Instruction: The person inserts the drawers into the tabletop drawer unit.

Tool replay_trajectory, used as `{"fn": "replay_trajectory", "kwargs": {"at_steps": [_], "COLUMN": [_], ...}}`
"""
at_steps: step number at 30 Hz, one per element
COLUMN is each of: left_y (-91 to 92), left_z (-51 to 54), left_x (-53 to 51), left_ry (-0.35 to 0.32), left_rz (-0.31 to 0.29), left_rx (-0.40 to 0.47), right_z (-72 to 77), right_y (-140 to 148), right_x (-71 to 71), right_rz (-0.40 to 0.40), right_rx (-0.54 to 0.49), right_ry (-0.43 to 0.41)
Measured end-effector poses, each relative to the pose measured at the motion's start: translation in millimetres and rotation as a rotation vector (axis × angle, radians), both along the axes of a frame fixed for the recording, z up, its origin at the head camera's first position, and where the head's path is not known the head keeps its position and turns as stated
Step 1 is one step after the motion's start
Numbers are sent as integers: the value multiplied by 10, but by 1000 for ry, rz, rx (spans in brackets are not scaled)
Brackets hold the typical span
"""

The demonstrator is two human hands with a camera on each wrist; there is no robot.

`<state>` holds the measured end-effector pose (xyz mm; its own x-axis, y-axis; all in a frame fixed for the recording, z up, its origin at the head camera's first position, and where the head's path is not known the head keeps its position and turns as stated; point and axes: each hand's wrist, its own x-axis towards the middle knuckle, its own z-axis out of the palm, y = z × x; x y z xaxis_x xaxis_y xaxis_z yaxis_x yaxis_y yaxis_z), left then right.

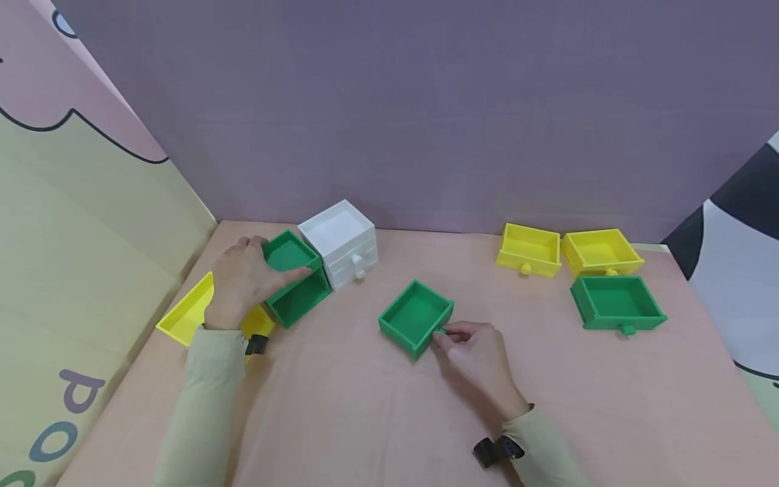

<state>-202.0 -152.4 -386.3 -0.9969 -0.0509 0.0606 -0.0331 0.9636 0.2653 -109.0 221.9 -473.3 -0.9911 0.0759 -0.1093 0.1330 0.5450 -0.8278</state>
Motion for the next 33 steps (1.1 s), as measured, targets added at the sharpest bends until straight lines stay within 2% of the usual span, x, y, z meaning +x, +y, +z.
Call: {"fn": "replay_trajectory", "kwargs": {"at_steps": [21,33], "left_y": [-19,-31], "left_z": [-19,-50], "left_x": [11,-5], "left_ry": [-2,3], "left_rz": [-4,22], "left_rx": [-29,15], "right_z": [-91,-84], "right_y": [-510,-720], "right_x": [-26,-77], "right_rz": [69,63], "right_rx": [-80,-92], "right_ry": [3,9]}}
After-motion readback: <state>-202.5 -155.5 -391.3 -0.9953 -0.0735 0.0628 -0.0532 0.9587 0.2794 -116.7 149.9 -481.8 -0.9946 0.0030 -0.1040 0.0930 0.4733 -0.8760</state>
